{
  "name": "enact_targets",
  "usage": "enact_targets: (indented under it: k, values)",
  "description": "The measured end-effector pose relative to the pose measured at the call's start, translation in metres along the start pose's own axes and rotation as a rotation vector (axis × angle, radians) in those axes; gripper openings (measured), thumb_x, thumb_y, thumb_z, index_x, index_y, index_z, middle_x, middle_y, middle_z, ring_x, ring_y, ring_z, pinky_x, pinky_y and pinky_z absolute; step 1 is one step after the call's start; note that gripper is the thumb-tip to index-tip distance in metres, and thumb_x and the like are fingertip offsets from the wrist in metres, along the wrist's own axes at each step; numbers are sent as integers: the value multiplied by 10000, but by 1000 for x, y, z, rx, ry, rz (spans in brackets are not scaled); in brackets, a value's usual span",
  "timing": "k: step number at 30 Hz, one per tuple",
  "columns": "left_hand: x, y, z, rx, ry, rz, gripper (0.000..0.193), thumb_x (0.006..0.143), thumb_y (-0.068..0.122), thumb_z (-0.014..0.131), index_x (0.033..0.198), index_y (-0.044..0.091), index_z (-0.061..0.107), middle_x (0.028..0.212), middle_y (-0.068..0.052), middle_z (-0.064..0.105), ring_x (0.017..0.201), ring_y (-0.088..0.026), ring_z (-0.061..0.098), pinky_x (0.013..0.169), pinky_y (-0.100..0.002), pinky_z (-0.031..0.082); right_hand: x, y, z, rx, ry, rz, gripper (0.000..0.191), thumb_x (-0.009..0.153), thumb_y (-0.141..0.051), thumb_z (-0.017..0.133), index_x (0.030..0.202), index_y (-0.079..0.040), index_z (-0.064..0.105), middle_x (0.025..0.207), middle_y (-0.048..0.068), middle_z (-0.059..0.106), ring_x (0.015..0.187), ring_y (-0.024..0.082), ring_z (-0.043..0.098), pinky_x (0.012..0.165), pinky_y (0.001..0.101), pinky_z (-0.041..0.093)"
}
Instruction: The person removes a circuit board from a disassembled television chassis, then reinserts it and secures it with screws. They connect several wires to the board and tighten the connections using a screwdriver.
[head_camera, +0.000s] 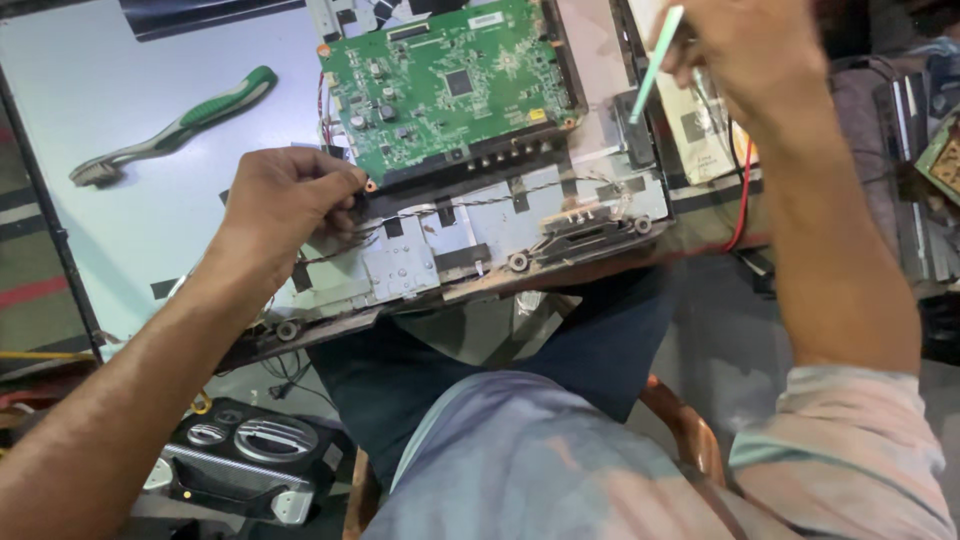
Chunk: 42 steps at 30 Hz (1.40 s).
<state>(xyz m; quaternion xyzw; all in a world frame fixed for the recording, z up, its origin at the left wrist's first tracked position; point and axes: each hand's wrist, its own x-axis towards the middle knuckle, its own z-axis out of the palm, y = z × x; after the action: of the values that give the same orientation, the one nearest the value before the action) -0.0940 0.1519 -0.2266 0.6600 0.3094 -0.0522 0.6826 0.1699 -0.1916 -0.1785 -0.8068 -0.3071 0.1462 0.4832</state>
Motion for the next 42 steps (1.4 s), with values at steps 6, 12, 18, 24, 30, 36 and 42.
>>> enact_targets:
  k: [6, 12, 18, 24, 30, 36, 42]
  values:
    - [0, 5, 2, 7, -2, -26, 116, 919, 96, 728, 939, -17, 740, 714, -50, 674, 519, -101, 589, 439, -248, 461, -45, -54, -2, 138, 142, -127, 83, 1205, -21, 500, 1255, 24, 452, 951, 145, 662, 783, 167, 679, 660, 251, 562]
    - [-7, 12, 5, 17, -30, -54, 127, 930, 116, 720, 944, -8, 746, 741, -56, 685, 532, -104, 602, 461, -242, 479, -56, -69, 14, 31, 74, -285, 191, 1250, 89, 479, 1355, 35, 330, 1031, 188, 629, 919, 214, 694, 807, 307, 645]
    - [-9, 17, 4, 8, -47, -79, 147, 928, 126, 710, 935, -18, 744, 763, -64, 705, 566, -124, 644, 514, -256, 541, -55, -83, 27, 32, 85, -274, 263, 1219, 48, 505, 1394, 25, 311, 1147, 169, 639, 977, 211, 734, 839, 303, 664]
    - [-14, 23, 2, 127, -58, -49, 167, 949, 152, 704, 953, -8, 752, 779, -68, 718, 604, -116, 675, 522, -251, 529, -82, -85, 30, -90, 32, -344, 227, 1260, 79, 478, 1376, 22, 291, 1108, 189, 582, 993, 230, 716, 868, 305, 668]
    - [-17, 23, 7, 168, -18, -25, 184, 949, 159, 713, 948, -23, 739, 771, -79, 717, 619, -125, 693, 514, -269, 571, -103, -83, 33, -79, 42, -290, 225, 1251, 35, 525, 1327, 29, 313, 1098, 202, 639, 962, 226, 740, 841, 293, 653]
    - [-19, 20, 9, 203, -18, 46, 195, 963, 153, 713, 979, -40, 734, 771, -84, 715, 631, -123, 698, 536, -263, 576, -105, -75, 39, 29, 32, -268, 226, 1226, 21, 534, 1304, 29, 321, 1047, 201, 672, 955, 212, 740, 819, 290, 656]
    - [-23, 23, 8, 242, -13, 94, 190, 972, 141, 707, 989, -45, 740, 775, -88, 724, 652, -122, 707, 559, -249, 580, -105, -66, 39, 1, 37, -270, 229, 1220, 42, 525, 1301, 37, 311, 1058, 202, 673, 958, 209, 738, 829, 290, 658]
